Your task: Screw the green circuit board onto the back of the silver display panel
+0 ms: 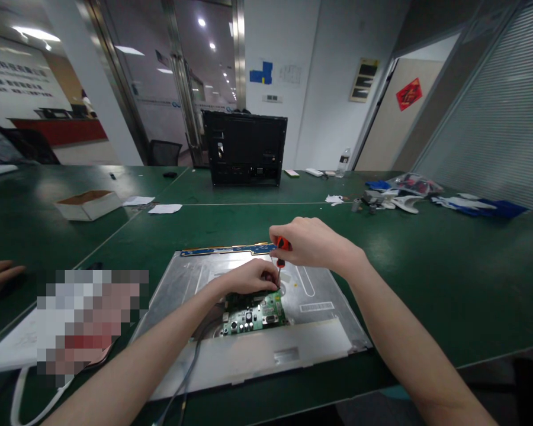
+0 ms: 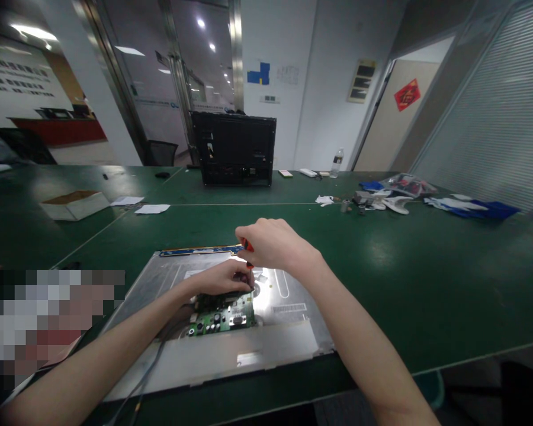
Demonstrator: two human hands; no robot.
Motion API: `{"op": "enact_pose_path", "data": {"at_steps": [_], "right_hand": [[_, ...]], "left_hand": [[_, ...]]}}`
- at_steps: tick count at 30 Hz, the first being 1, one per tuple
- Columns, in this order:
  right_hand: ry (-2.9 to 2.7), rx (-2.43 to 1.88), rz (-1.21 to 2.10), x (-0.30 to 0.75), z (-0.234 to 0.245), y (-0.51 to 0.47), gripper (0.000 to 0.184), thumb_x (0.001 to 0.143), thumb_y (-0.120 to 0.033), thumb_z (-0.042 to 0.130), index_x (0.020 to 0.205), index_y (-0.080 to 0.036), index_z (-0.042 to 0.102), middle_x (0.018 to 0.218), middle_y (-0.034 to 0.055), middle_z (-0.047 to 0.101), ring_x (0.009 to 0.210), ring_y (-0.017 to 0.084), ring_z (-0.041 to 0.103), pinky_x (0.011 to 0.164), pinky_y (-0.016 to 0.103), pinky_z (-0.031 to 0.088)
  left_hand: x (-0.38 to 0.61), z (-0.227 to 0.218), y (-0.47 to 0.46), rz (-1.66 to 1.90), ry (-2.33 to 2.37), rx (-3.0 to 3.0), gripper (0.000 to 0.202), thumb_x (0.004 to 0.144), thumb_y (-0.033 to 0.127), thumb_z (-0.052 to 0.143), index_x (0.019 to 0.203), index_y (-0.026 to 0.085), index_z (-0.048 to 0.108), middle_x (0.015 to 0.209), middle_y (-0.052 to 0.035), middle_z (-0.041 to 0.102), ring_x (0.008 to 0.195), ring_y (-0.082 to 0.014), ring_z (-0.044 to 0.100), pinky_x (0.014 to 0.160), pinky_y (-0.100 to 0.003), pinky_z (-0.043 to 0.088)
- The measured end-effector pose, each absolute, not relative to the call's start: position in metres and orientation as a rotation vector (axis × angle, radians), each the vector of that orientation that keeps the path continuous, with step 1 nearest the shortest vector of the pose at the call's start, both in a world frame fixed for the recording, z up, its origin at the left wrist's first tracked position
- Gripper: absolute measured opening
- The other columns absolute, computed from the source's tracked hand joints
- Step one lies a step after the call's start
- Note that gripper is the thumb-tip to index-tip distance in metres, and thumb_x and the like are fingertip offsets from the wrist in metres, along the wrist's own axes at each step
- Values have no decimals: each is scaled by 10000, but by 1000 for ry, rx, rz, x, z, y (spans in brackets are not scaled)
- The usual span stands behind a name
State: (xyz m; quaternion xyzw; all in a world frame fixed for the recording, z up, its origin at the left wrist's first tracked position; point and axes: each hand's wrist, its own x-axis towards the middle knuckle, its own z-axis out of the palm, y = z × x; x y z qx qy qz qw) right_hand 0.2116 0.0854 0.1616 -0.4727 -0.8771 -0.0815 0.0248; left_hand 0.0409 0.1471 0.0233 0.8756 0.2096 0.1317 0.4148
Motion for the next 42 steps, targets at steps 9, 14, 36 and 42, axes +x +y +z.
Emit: {"op": "enact_pose_path", "data": {"at_steps": [9, 14, 36, 42], "right_hand": [[-2728, -1360, -154, 217, 161, 86, 153, 796, -310, 580, 927, -233, 570, 802, 13, 664, 655, 149, 543, 516, 256, 234], [-2716, -1379, -149, 220, 166, 85, 149, 797, -327, 582, 913, -235, 571, 778, 7, 656, 648, 149, 540, 513, 255, 232], [-2356, -1573, -158, 252, 169, 75, 121, 820, -315, 585, 889, -234, 526, 766, -10, 640, 684, 164, 565, 558, 249, 300], [-2120, -1607, 149, 283, 108, 77, 179, 876, -354, 519, 1014, -248, 558, 875, 28, 687, 769, 194, 632, 627, 280, 412]], "left_hand": [[41, 28, 145, 316, 559, 2207, 67, 776, 198, 629, 811, 149, 655, 747, -6, 641, 689, -130, 553, 621, -223, 414], [40, 28, 147, 295, 550, 2234, 91, 785, 232, 634, 820, 153, 663, 765, -9, 647, 712, -138, 562, 634, -228, 418], [-1, 50, 172, 495, 1035, 2359, 171, 827, 283, 550, 871, 156, 656, 857, -43, 674, 781, -171, 592, 679, -251, 422], [-27, 50, 170, 275, 1203, 2438, 227, 806, 340, 566, 888, 152, 662, 894, -66, 683, 799, -187, 602, 679, -255, 414]]}}
